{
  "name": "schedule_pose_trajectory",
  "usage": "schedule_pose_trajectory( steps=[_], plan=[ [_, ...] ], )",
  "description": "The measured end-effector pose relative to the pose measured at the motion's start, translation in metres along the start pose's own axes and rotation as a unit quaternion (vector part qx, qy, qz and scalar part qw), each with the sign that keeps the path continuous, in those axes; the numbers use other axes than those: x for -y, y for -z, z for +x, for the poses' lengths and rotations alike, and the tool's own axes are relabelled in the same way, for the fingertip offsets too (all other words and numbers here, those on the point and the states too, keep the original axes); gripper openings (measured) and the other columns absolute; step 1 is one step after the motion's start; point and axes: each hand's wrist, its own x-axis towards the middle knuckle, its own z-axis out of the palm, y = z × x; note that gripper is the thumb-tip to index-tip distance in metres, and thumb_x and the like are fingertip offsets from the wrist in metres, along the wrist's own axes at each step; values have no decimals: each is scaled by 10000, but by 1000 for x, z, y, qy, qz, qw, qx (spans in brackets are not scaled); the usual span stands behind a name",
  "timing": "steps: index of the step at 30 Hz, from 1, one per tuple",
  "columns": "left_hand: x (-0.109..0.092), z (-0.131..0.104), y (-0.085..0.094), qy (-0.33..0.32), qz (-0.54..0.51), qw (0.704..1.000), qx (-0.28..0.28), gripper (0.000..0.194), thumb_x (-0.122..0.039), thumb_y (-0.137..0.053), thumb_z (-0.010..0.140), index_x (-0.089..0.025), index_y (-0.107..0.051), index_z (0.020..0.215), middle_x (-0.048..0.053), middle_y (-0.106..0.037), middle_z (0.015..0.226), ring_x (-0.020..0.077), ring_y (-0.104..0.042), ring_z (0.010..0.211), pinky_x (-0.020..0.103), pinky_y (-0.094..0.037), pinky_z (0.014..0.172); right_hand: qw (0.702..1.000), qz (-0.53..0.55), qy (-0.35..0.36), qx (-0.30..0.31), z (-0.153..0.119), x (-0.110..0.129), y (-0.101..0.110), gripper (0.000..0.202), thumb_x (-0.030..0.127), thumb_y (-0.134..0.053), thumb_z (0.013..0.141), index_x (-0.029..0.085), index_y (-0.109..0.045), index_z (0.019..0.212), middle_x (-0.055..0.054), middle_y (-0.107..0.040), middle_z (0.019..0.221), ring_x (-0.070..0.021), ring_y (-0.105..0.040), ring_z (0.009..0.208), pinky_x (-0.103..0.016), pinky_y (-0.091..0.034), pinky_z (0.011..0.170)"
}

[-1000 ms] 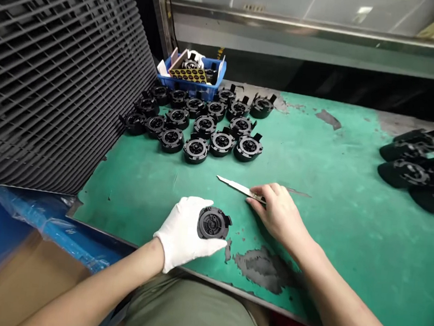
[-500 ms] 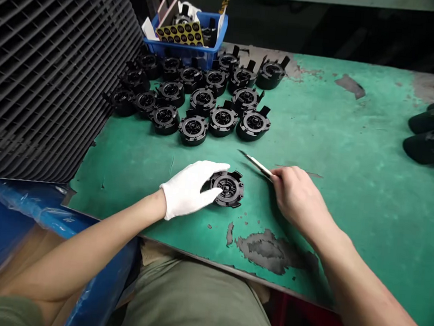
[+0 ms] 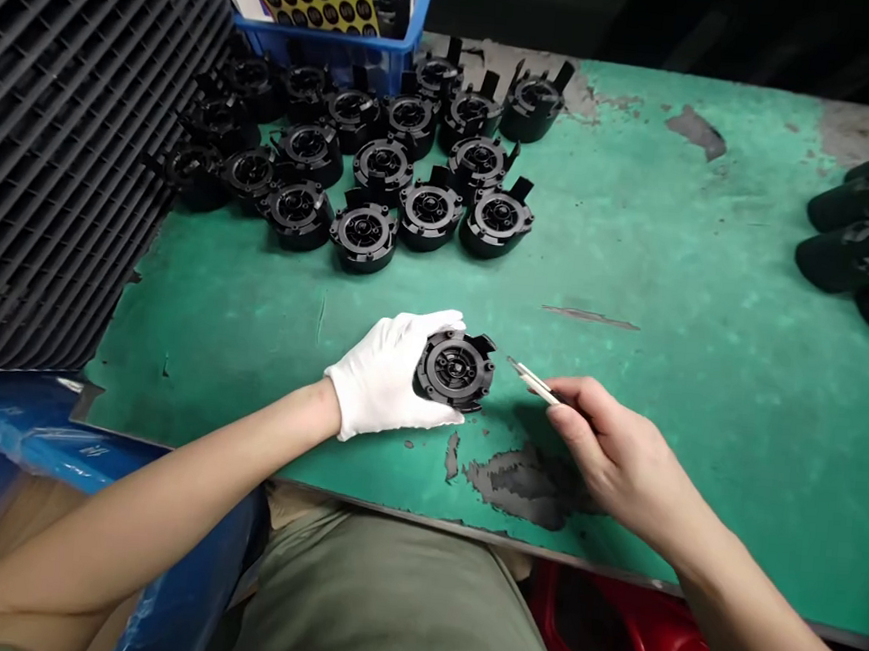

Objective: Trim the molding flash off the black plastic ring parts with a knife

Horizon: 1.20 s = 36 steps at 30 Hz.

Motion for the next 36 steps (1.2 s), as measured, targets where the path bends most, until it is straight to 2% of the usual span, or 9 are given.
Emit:
schedule_pose_trajectory(
  steps=[4, 8, 11, 15, 18, 22, 25, 29, 36],
  plan=[
    [-4, 1, 0, 19, 9, 1000, 7, 1015, -540, -1024, 677, -218, -527, 1502, 158, -687, 1483, 421, -684, 1335, 557, -571, 1132, 986, -113, 118, -19, 8, -5, 1, 282, 474, -522, 1140, 243, -671, 1200, -73, -745, 999, -236, -726, 852, -354, -555, 750],
    [-6, 2, 0, 21, 4, 1000, 3, 942, -544, -1006, 699, -241, -560, 1471, 134, -700, 1462, 414, -695, 1320, 545, -573, 1128, 965, -194, 175, -21, 15, 0, 1, 351, 377, -487, 1153, 223, -631, 1433, -73, -740, 989, -229, -717, 792, -350, -534, 671],
    [-6, 3, 0, 16, 4, 1000, 0, 940, -549, -998, 711, -236, -556, 1480, 140, -696, 1469, 417, -691, 1327, 551, -567, 1136, 954, -222, 202, -25, 16, 2, 0, 367, 332, -502, 1150, 218, -605, 1483, -50, -730, 957, -209, -701, 724, -338, -496, 604],
    [-5, 3, 0, 21, -5, 1000, 3, 905, -582, -1002, 703, -242, -590, 1433, 135, -711, 1436, 412, -698, 1308, 549, -568, 1132, 962, -192, 194, -9, 13, 2, 0, 312, 322, -525, 1140, 212, -622, 1415, -68, -759, 1048, -221, -743, 800, -338, -529, 652],
    [-3, 2, -2, 12, 1, 1000, -2, 1026, -618, -1030, 649, -205, -570, 1468, 160, -712, 1422, 413, -698, 1305, 548, -561, 1143, 974, -157, 162, -8, 8, 4, 2, 262, 340, -543, 1140, 220, -623, 1359, -78, -775, 1115, -231, -775, 898, -335, -573, 734],
    [1, 0, -3, -43, 15, 999, 2, 1147, -695, -996, 643, -163, -519, 1540, 211, -675, 1484, 452, -651, 1393, 596, -515, 1200, 972, -163, 169, -17, -2, 14, 2, 319, 329, -559, 1148, 227, -580, 1449, -75, -803, 1161, -224, -799, 883, -329, -587, 709],
    [0, 1, 0, -54, -1, 998, 20, 1037, -627, -960, 708, -204, -522, 1549, 190, -648, 1548, 432, -640, 1429, 574, -503, 1222, 972, -157, 174, -7, -7, 21, -2, 357, 279, -533, 1152, 249, -560, 1507, -89, -803, 1248, -237, -819, 956, -334, -619, 739],
    [-8, 5, 7, -25, -5, 998, 66, 785, -539, -915, 778, -235, -625, 1442, 146, -715, 1455, 394, -710, 1325, 507, -559, 1135, 976, -138, 167, 9, -10, 24, -5, 421, 245, -527, 1144, 269, -549, 1563, -86, -808, 1254, -241, -827, 951, -337, -647, 738],
    [-12, 8, 9, -27, -10, 997, 69, 675, -515, -905, 790, -238, -679, 1362, 119, -767, 1359, 364, -754, 1221, 462, -589, 1042, 977, -155, 145, 3, -15, 28, -4, 443, 300, -501, 1148, 293, -595, 1582, -68, -802, 1053, -228, -794, 795, -317, -594, 641]
  ],
)
